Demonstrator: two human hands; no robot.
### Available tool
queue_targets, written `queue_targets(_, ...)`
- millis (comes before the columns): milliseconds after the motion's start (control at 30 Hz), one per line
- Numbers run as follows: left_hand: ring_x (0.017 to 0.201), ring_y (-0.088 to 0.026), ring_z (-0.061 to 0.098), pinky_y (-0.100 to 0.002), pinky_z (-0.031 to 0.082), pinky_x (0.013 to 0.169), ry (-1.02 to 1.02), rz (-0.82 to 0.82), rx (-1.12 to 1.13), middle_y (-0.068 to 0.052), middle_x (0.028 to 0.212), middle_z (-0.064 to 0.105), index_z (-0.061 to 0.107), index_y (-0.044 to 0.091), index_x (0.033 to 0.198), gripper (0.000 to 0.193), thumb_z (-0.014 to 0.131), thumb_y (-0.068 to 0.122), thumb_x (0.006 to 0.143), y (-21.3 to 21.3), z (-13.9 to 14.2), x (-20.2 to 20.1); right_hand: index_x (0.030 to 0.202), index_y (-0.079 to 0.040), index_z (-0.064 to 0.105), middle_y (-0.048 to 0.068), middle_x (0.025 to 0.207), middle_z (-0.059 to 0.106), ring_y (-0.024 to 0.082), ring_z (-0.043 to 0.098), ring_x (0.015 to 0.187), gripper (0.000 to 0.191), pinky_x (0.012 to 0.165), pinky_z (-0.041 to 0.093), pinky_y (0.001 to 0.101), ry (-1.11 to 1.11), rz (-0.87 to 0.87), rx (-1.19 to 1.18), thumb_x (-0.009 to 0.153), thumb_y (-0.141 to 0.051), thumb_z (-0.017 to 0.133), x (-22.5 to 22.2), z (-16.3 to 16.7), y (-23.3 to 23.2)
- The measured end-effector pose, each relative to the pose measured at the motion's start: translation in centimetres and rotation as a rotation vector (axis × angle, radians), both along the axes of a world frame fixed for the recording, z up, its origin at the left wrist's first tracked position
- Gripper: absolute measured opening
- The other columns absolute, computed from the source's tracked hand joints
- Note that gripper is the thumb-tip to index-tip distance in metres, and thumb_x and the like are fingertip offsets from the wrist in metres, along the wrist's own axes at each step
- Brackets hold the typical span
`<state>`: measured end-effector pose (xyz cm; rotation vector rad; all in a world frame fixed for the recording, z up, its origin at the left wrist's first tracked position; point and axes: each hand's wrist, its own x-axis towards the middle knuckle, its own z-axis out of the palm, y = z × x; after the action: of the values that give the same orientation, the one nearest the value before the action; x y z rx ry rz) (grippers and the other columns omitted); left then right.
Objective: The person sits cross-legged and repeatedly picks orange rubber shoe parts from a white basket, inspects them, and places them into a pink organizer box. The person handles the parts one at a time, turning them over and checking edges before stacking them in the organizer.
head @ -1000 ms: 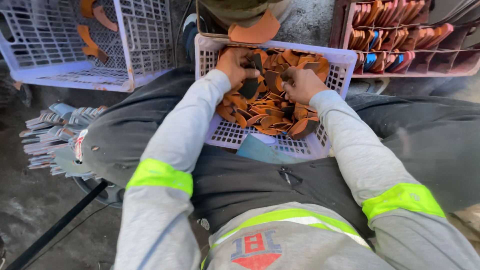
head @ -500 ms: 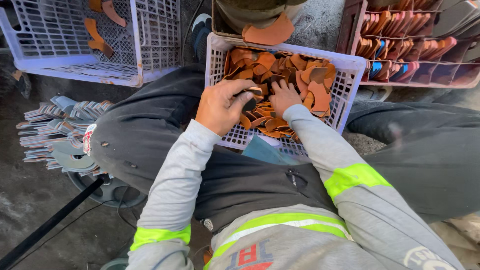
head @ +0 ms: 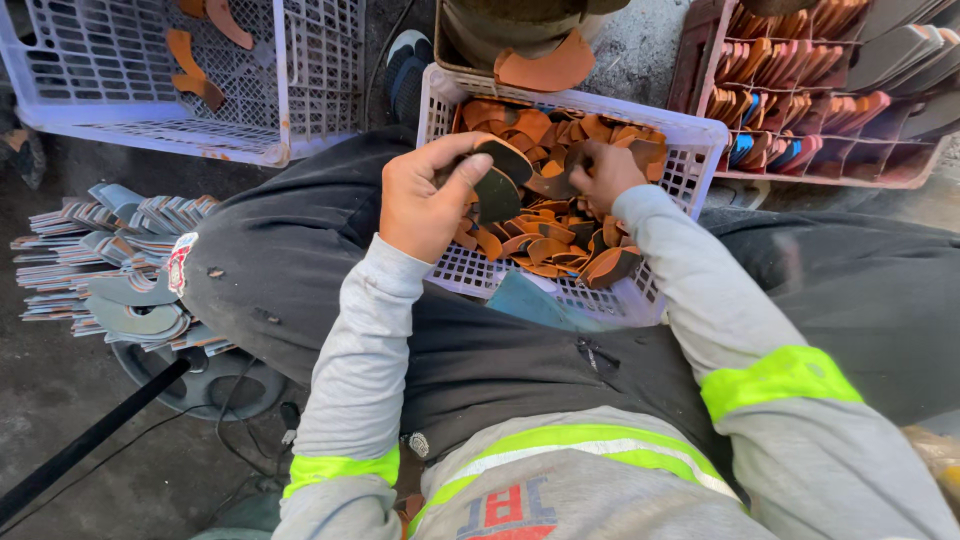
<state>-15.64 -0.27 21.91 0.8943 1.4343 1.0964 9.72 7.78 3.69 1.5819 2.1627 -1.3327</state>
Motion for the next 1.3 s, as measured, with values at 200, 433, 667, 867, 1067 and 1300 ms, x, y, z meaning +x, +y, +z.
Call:
queue_targets(200,0.085,-0.014,0.074,-0.029,0.062,0.073,-0.331,0.138,-0.209,-0.01,0.103,0.076,0.065,-0.003,0.126,0.029,0.067,0.009,0.1,-0.6,-3.0,0.5,0.12,-0.003,0.071,0.026,0.096,0.072,0.044,0.07,0.088,0.04,0.08,0.055,0.0474,0.18,0.082,0.18,0.086,-0.023,0.068,3.4,5.5,0.1)
queue_targets(433,0.091,-0.014,0.066,-0.03,0.058,0.077,-0.699,0.224,-0.272,-0.008,0.107,0.069,0.062,-0.001,0.131,0.035,0.067,0.013,0.1,-1.9,-6.6,3.9,0.091,-0.005,0.071,0.021,0.091,0.072,0.043,0.068,0.088,0.022,0.079,0.054,0.0488,0.165,0.174,0.532,0.077,-0.021,0.074,4.6,10.4,-2.5)
queue_targets(667,0.081,-0.017,0.057,-0.033,0.051,0.065,-0.998,0.179,-0.351,-0.004,0.094,0.057,0.058,-0.002,0.138,0.048,0.06,0.039,0.113,-2.5,-9.8,5.0,0.116,-0.001,0.064,0.01,0.093,0.07,0.015,0.066,0.077,0.02,0.072,0.055,0.0282,0.442,-0.359,0.06,0.099,-0.009,0.062,6.3,13.5,-3.6)
queue_targets(867,0.098,-0.027,0.066,-0.044,0.058,0.086,-0.863,0.158,-0.36,-0.011,0.107,0.064,0.051,0.004,0.141,0.051,0.051,0.04,0.105,-0.7,-8.7,5.4,0.12,0.004,0.063,0.006,0.101,0.07,0.01,0.066,0.085,0.021,0.076,0.055,0.023,0.758,-0.561,-0.202,0.1,0.001,0.059,5.5,13.1,-3.1)
queue_targets(1067,0.118,-0.034,0.064,-0.048,0.053,0.105,-1.059,0.179,-0.312,-0.019,0.127,0.065,0.045,-0.001,0.146,0.05,0.041,0.034,0.111,0.3,-9.0,6.4,0.116,-0.001,0.059,0.006,0.102,0.069,0.019,0.072,0.083,0.021,0.068,0.058,0.0283,0.793,-0.585,-0.435,0.095,-0.004,0.062,2.3,11.8,-4.5)
queue_targets(1300,0.111,-0.029,0.065,-0.043,0.055,0.1,-0.893,0.146,-0.144,-0.017,0.115,0.063,0.048,0.003,0.146,0.041,0.05,0.021,0.11,0.1,-9.9,6.6,0.117,0.002,0.061,0.018,0.111,0.066,0.026,0.067,0.101,0.038,0.086,0.056,0.0389,0.554,-0.07,0.307,0.093,-0.024,0.076,0.1,12.9,-6.1)
